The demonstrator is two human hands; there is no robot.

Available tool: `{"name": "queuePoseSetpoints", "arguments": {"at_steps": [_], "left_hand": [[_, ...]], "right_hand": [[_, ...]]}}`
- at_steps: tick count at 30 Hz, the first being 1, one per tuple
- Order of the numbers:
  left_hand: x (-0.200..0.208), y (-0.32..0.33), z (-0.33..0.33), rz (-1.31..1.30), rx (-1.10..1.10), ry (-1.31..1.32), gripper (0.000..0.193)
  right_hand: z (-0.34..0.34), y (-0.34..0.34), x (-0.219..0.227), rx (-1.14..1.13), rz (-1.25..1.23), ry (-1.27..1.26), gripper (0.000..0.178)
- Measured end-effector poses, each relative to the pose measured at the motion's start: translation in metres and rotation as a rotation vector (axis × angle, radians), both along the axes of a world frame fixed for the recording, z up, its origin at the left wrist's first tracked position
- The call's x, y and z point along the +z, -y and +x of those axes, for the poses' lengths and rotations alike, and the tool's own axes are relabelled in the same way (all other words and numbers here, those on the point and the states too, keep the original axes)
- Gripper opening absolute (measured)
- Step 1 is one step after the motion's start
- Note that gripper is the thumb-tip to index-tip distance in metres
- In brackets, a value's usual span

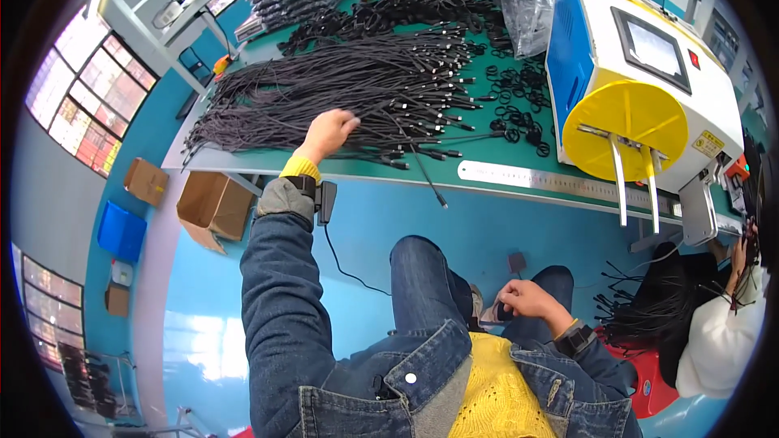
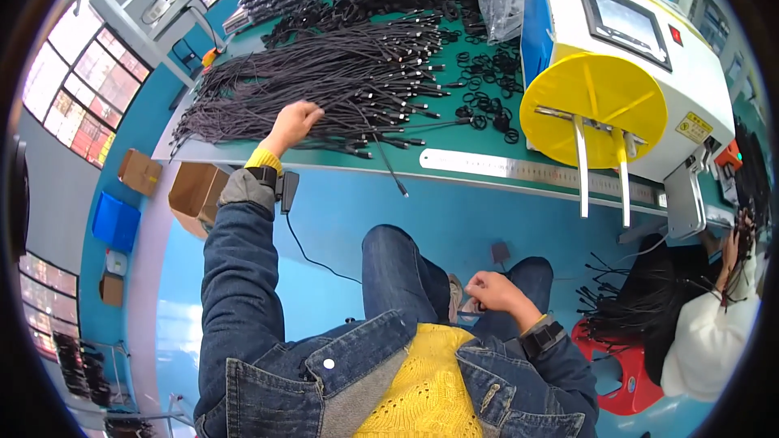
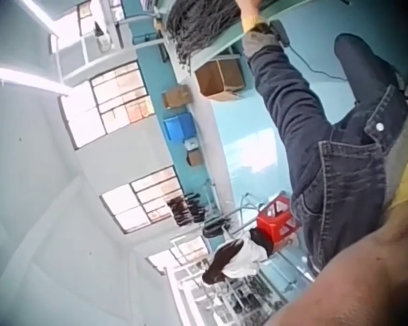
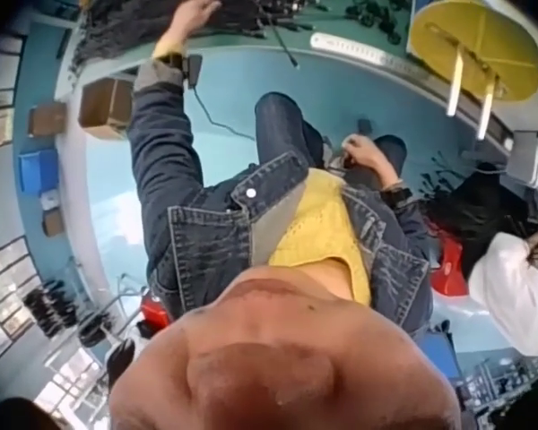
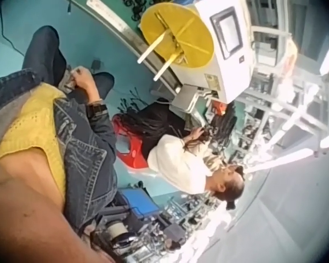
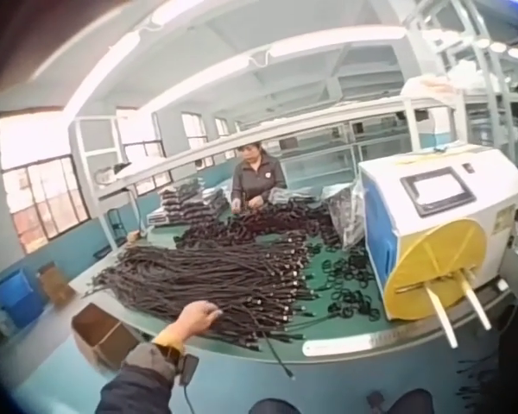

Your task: The person picks up a cable, winds it around the spindles of a machine, and removes the coiled cable. They then pick up a rubber band and wrap it around the coiled cable.

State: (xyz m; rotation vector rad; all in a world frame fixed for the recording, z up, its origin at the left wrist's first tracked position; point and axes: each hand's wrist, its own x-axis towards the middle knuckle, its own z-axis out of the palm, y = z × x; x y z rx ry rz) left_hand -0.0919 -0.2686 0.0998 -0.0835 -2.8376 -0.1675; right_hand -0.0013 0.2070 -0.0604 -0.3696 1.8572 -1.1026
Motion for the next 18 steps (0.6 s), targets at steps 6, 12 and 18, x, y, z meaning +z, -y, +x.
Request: {"name": "queuePoseSetpoints", "arguments": {"at_steps": [6,12,18], "left_hand": [[0.06,-0.114,0.067,0.384,-0.217,-0.496,0.011],[0.024,-0.217,0.145,0.403,-0.448,-0.224,0.006],[-0.005,-0.234,0.168,0.48,-0.386,-0.116,0.01]], "right_hand": [[0.009,-0.015,0.024,-0.324,-0.209,-0.246,0.021],[0.013,-0.024,0.107,-0.543,-0.446,-0.812,0.067],[0.015,-0.07,0.117,-0.678,-0.899,-0.229,0.069]]}}
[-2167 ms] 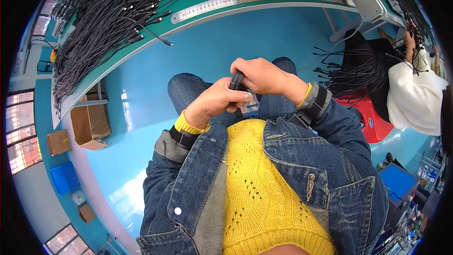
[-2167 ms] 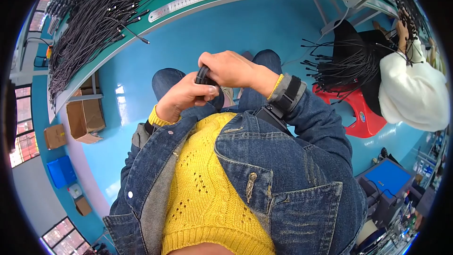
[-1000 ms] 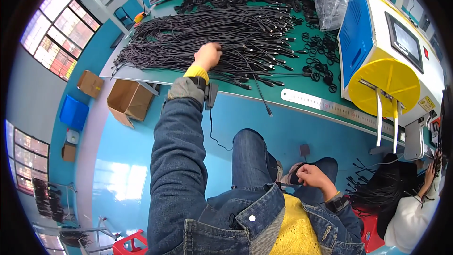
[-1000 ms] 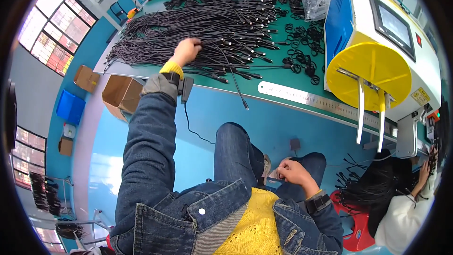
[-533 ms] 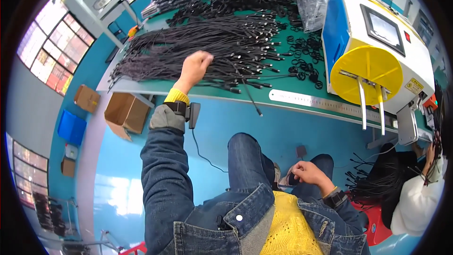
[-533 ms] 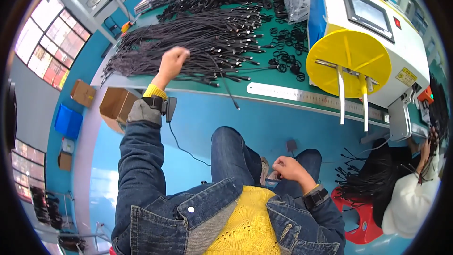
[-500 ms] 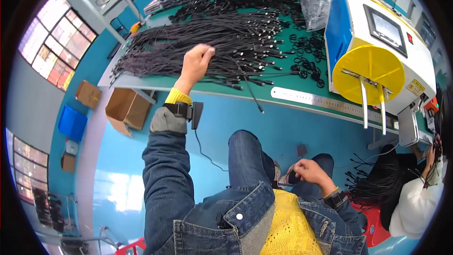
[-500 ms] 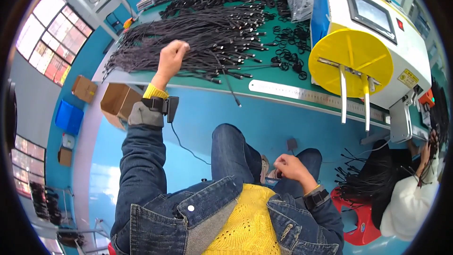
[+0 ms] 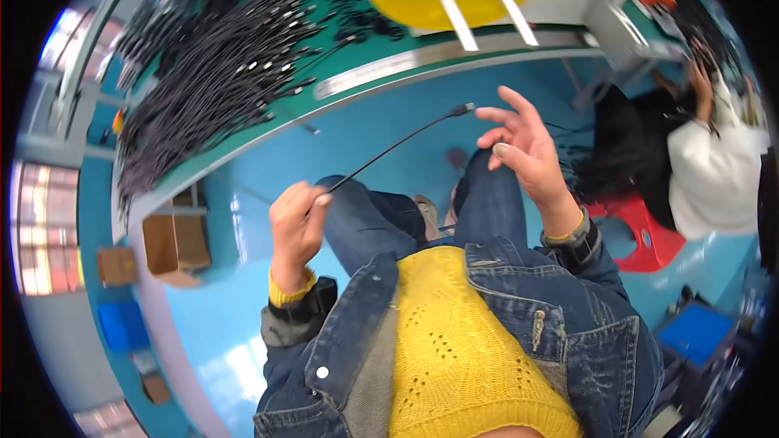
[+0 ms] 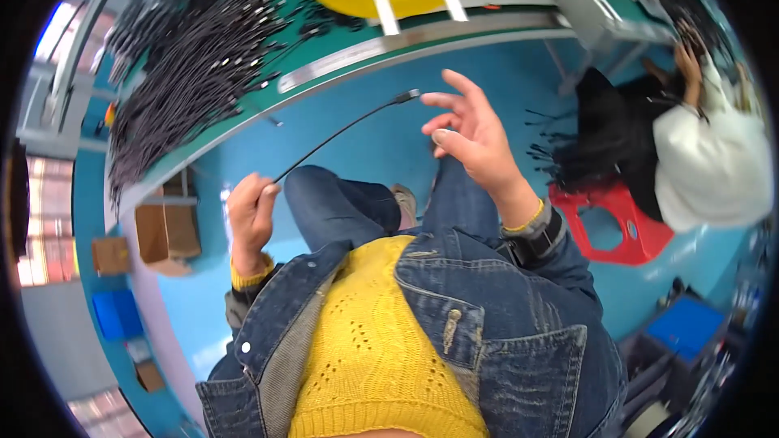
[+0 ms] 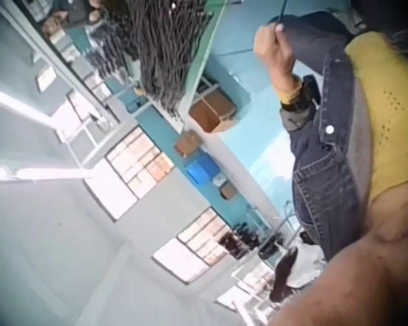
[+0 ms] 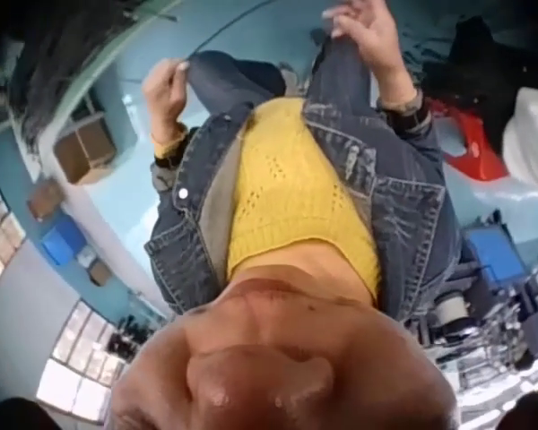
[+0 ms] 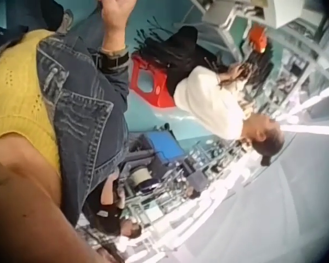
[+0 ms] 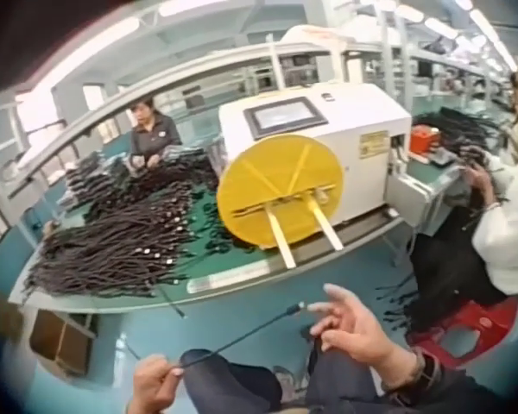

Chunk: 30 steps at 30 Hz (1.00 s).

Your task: The person picks up a cable, winds it around the spindles of a machine, and removes the coiled cable. They then pick up a rubber band and wrap it around the coiled cable.

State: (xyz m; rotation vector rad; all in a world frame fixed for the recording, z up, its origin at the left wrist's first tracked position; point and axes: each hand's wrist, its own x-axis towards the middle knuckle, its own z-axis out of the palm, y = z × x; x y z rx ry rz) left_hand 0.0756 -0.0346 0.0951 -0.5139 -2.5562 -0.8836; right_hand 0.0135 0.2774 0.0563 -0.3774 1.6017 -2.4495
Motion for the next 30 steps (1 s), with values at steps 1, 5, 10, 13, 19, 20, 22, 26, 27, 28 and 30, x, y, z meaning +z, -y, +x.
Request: {"name": "queuePoseSetpoints", "arguments": {"at_steps": [1,5,10,13,19,20,22,26,27,28,30], "left_hand": [[-0.003,-0.001,0.0,0.008,-0.055,0.01,0.01],[-0.004,-0.012,0.002,0.021,-0.062,0.113,0.015],[0.007,-0.036,0.001,0.046,-0.133,0.157,0.02],[0.012,-0.043,-0.009,0.091,-0.162,0.169,0.021],[0.027,-0.067,-0.02,0.24,-0.142,0.224,0.013],[0.036,-0.07,-0.025,0.238,-0.147,0.212,0.013],[0.058,-0.081,-0.041,-0.027,-0.113,-0.169,0.011],[0.088,-0.098,-0.1,-0.133,-0.108,-0.497,0.017],[0.09,-0.101,-0.112,0.045,-0.092,-0.329,0.017],[0.089,-0.102,-0.123,0.221,-0.076,-0.158,0.017],[0.074,-0.102,-0.142,0.227,-0.088,-0.14,0.016]], "right_hand": [[0.006,-0.006,-0.001,-0.055,0.008,0.01,0.069],[0.019,-0.013,-0.008,-0.36,0.662,-0.422,0.057],[0.019,-0.019,-0.018,-0.481,1.128,-0.998,0.04],[0.017,-0.021,-0.012,-0.524,1.036,-0.964,0.034],[0.014,-0.039,-0.004,-0.609,1.136,-1.037,0.031],[0.011,-0.041,0.0,-0.7,1.115,-1.053,0.031],[-0.004,-0.047,0.021,-0.763,0.986,-1.06,0.03],[-0.061,-0.052,0.062,-0.982,0.836,-1.21,0.019],[-0.07,-0.047,0.067,-0.991,0.825,-1.218,0.019],[-0.078,-0.041,0.066,-1.005,0.837,-1.083,0.017],[-0.093,-0.029,0.056,-1.017,0.857,-0.807,0.011]]}}
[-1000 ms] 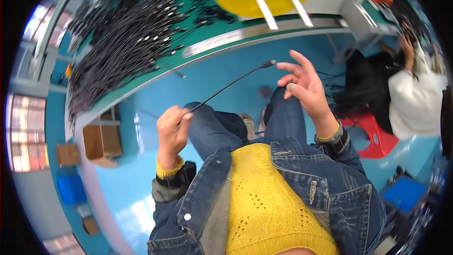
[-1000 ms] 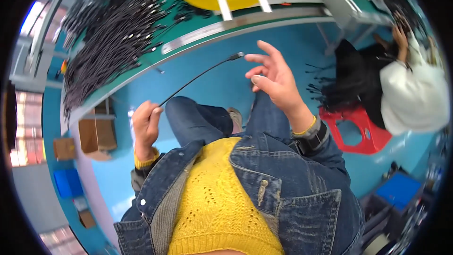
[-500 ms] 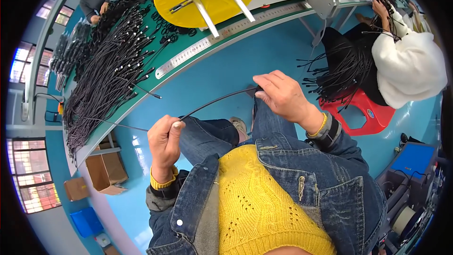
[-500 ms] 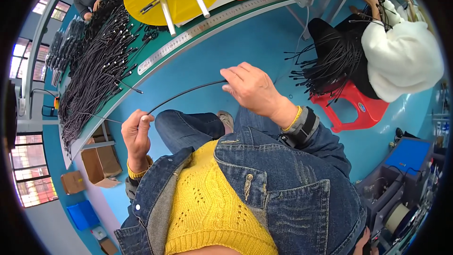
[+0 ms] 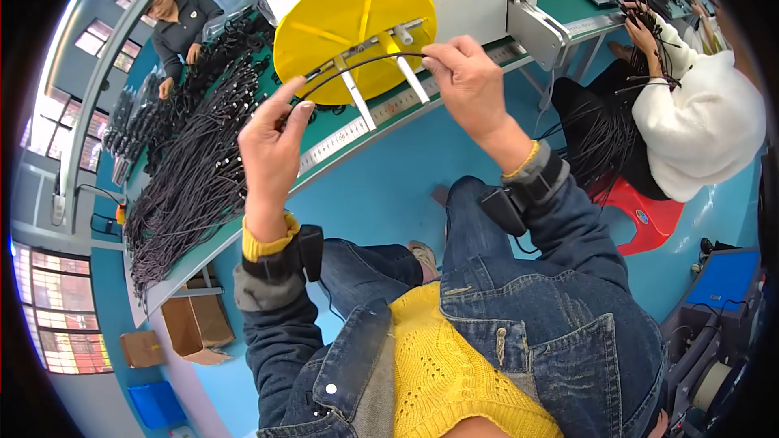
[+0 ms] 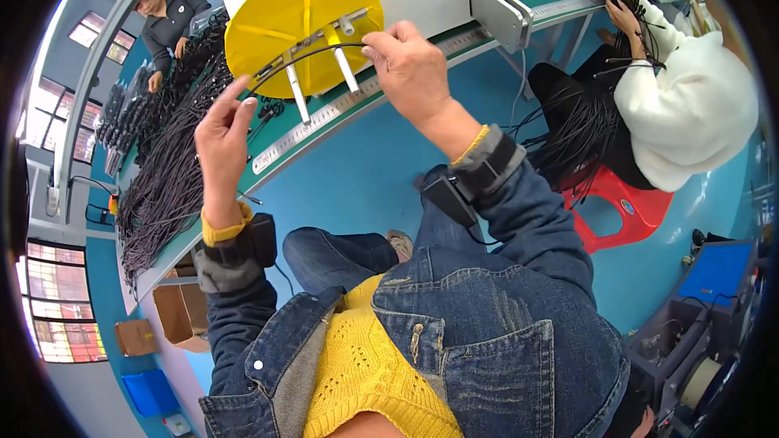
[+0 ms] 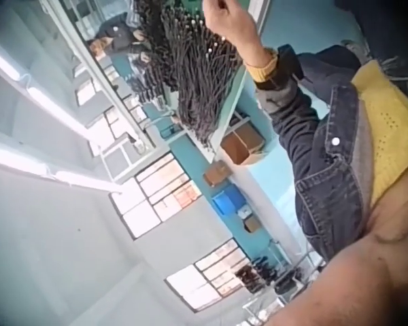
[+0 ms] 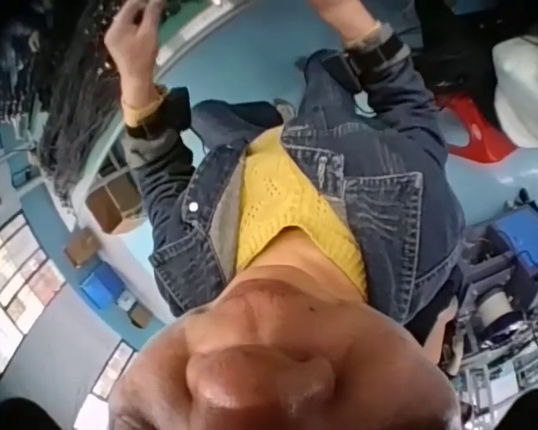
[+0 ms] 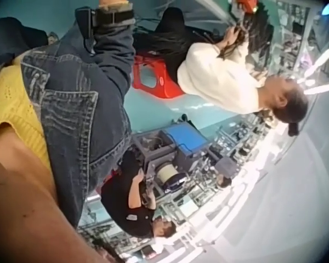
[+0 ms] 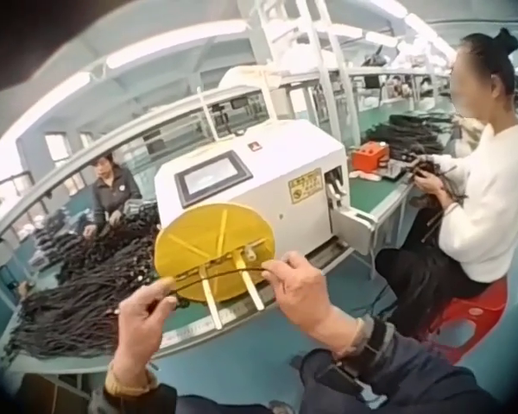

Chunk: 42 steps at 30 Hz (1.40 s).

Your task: The person picks up a cable, winds it around the spindles of a machine, and removes the coiled cable. They then pick up a rubber band and wrap it around the coiled cable.

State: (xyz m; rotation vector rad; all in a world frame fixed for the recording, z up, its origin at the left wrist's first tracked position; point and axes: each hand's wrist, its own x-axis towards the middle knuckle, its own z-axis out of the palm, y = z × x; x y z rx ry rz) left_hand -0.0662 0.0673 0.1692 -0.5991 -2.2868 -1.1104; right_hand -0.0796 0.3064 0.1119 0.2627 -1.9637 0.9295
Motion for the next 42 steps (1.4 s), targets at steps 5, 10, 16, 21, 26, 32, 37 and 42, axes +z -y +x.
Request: {"name": "queuePoseSetpoints", "arguments": {"at_steps": [5,10,16,21,26,32,37,42], "left_hand": [[-0.03,0.004,-0.023,0.113,-0.059,0.059,0.013],[-0.037,0.001,-0.02,0.287,-0.053,0.181,0.012],[-0.052,0.0,-0.02,0.27,-0.092,0.143,0.014],[-0.056,0.0,-0.014,0.295,-0.089,0.178,0.016],[-0.061,0.002,-0.015,0.314,-0.09,0.208,0.017],[-0.052,-0.003,-0.011,0.221,-0.056,0.074,0.019],[-0.025,-0.018,0.01,-0.089,0.001,-0.209,0.02],[-0.025,-0.026,0.022,-0.138,-0.019,-0.219,0.021]], "right_hand": [[-0.021,0.02,-0.014,0.014,-0.135,-0.069,0.007],[-0.035,0.026,-0.008,0.083,-0.299,-0.038,0.01],[-0.031,0.023,-0.009,0.058,-0.39,0.123,0.014],[0.012,0.007,-0.053,0.097,-0.255,0.282,0.015],[0.067,-0.014,-0.102,0.16,-0.152,0.516,0.015],[0.105,-0.022,-0.141,0.216,-0.224,0.866,0.016],[0.115,-0.016,-0.136,0.276,-0.324,0.988,0.015],[0.114,-0.012,-0.134,0.324,-0.34,1.044,0.015]]}}
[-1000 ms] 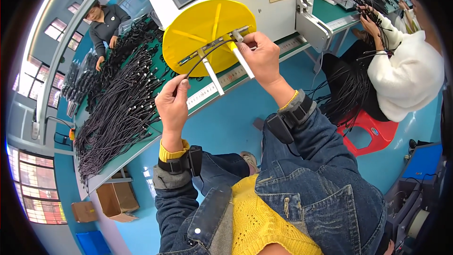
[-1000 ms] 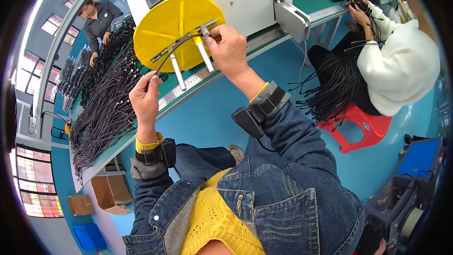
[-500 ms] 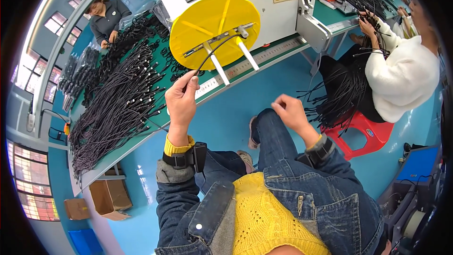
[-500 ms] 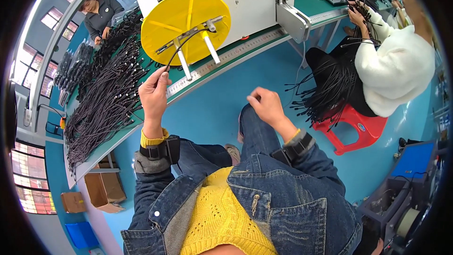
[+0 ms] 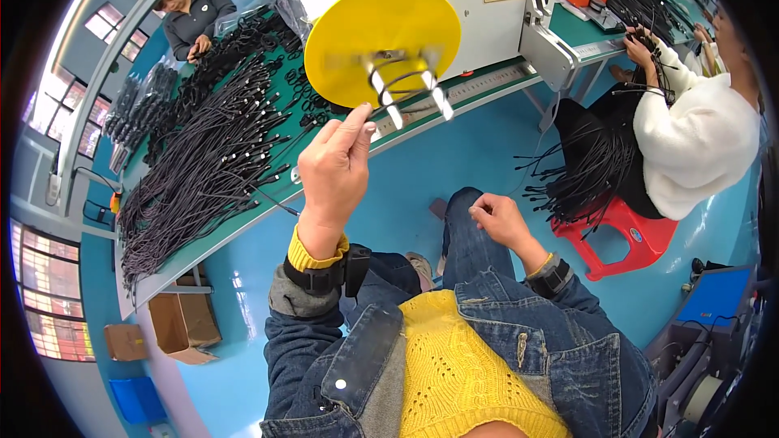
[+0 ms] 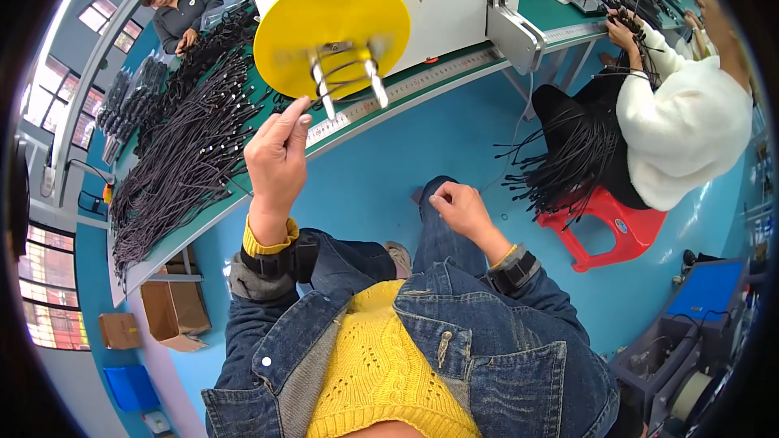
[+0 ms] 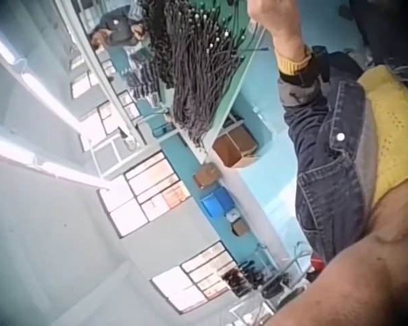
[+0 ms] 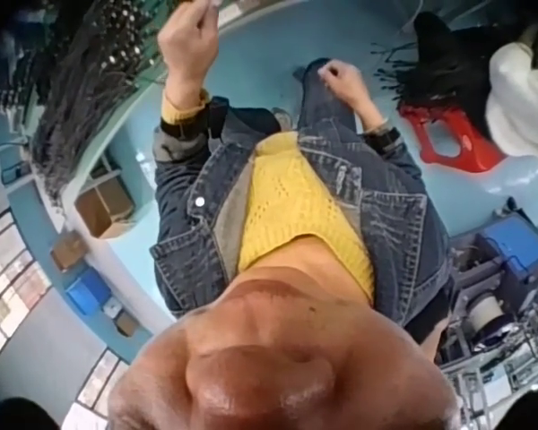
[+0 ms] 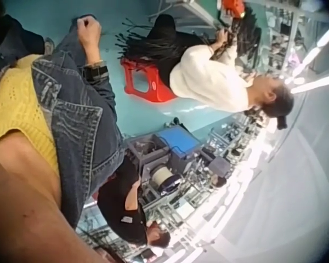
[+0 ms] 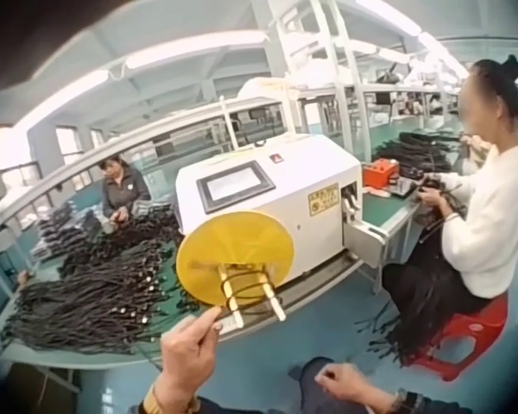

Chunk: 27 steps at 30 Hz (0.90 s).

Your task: The person picks up a cable, winds it around the spindles of a machine, and removes the coiled cable. They then pick up a rubber band and wrap it around the coiled cable.

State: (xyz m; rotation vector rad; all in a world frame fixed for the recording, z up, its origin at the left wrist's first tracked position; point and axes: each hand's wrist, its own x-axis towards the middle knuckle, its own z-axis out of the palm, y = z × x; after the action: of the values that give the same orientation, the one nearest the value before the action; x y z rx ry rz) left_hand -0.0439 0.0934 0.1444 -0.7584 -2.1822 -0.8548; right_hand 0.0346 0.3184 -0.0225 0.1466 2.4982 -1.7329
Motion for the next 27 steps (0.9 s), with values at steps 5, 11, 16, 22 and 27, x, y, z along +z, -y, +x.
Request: {"name": "queuePoseSetpoints", "arguments": {"at_steps": [5,11,16,22,27], "left_hand": [[-0.01,-0.01,0.004,0.117,-0.025,0.055,0.023],[-0.019,-0.024,0.006,0.19,-0.089,0.102,0.03],[-0.01,-0.034,0.005,0.135,-0.082,-0.007,0.033],[0.002,-0.052,0.003,-0.121,0.06,-0.142,0.034],[0.013,-0.055,0.01,-0.203,0.183,-0.063,0.04]], "right_hand": [[-0.002,0.002,-0.004,0.012,-0.025,0.012,0.018],[-0.003,0.003,-0.009,0.009,-0.054,0.034,0.019],[-0.007,0.0,-0.001,0.025,-0.05,0.039,0.017],[-0.035,-0.003,0.056,0.029,-0.035,-0.207,0.015],[-0.056,0.016,0.124,-0.014,-0.018,-0.677,0.021]]}}
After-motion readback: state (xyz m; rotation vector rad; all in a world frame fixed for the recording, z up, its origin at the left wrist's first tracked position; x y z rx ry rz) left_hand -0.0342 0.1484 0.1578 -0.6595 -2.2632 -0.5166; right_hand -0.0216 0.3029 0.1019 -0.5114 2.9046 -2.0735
